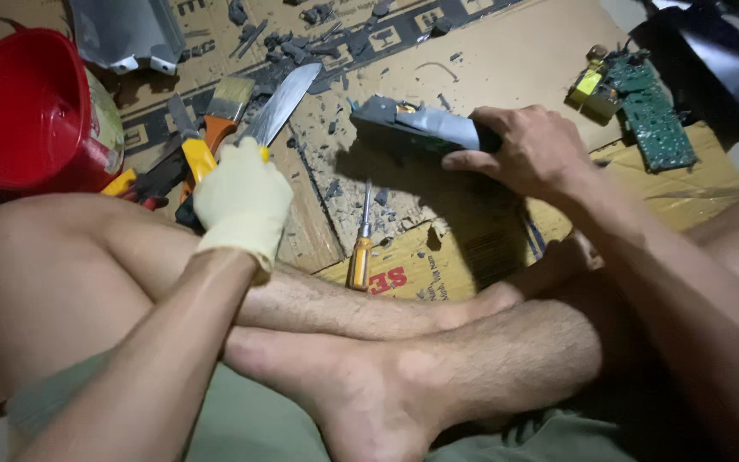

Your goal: The person scrapes a gray electronic component using a screwdriver and a knife. They work on a cardboard surface, removing material from the device while wearing a glove on one hand.

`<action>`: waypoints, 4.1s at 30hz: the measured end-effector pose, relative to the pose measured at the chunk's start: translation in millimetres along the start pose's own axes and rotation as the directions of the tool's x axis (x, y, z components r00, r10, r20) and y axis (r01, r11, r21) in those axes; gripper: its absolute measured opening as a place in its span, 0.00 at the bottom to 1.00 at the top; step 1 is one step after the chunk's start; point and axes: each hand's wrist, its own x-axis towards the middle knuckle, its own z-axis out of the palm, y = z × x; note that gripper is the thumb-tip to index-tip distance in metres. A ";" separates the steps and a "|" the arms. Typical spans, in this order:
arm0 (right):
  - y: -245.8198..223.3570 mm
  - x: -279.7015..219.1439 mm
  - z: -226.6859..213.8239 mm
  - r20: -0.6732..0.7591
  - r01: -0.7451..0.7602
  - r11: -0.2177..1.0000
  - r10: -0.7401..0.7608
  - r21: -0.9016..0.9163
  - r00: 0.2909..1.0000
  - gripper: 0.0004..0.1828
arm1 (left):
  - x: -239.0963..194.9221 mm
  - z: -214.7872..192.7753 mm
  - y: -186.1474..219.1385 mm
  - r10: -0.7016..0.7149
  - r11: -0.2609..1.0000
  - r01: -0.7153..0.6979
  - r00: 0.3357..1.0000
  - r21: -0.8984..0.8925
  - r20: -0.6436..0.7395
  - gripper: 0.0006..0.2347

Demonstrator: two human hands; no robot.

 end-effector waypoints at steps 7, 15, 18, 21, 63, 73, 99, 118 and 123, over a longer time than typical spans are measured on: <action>-20.9 2.2 -8.3 0.071 -0.021 1.000 0.021 -0.005 0.997 0.26 | 31.6 38.5 -11.7 0.093 0.983 -0.056 0.974 0.175 -0.208 0.15; -46.8 35.7 48.2 -0.237 0.308 0.932 -0.348 -0.192 0.907 0.31 | -9.8 41.6 28.9 0.082 0.996 -0.081 0.996 -0.036 0.036 0.21; -48.6 43.7 59.9 -0.348 0.267 0.941 -0.326 -0.206 0.879 0.25 | -23.3 26.6 40.7 0.185 0.977 -0.180 0.982 -0.118 0.034 0.20; -39.8 41.7 66.9 -0.429 0.320 0.928 -0.373 -0.192 0.823 0.25 | -45.6 24.8 54.9 0.269 0.962 -0.270 0.935 -0.027 0.232 0.23; -32.3 50.6 44.5 -0.140 0.090 0.939 -0.144 -0.332 0.980 0.40 | -38.1 24.5 78.8 0.360 0.919 -0.312 0.915 0.242 -0.184 0.13; -33.4 51.6 43.7 -0.171 0.087 0.929 -0.157 -0.359 0.973 0.41 | -24.6 -7.5 86.1 0.151 0.960 -0.123 0.984 -0.251 0.095 0.20; -33.8 46.2 45.6 -0.162 0.075 0.951 -0.129 -0.300 0.978 0.38 | -25.7 -19.5 92.9 0.281 0.958 -0.285 0.949 0.012 0.144 0.14; -11.4 56.6 80.8 -0.221 0.071 0.905 -0.178 -0.420 0.959 0.13 | -26.3 -16.8 116.6 0.181 0.983 -0.174 0.975 -0.065 0.131 0.15; -50.3 35.4 52.4 -0.176 -0.047 0.956 -0.005 -0.290 0.984 0.04 | -34.5 -7.6 123.3 0.141 0.987 -0.131 0.985 -0.098 0.102 0.17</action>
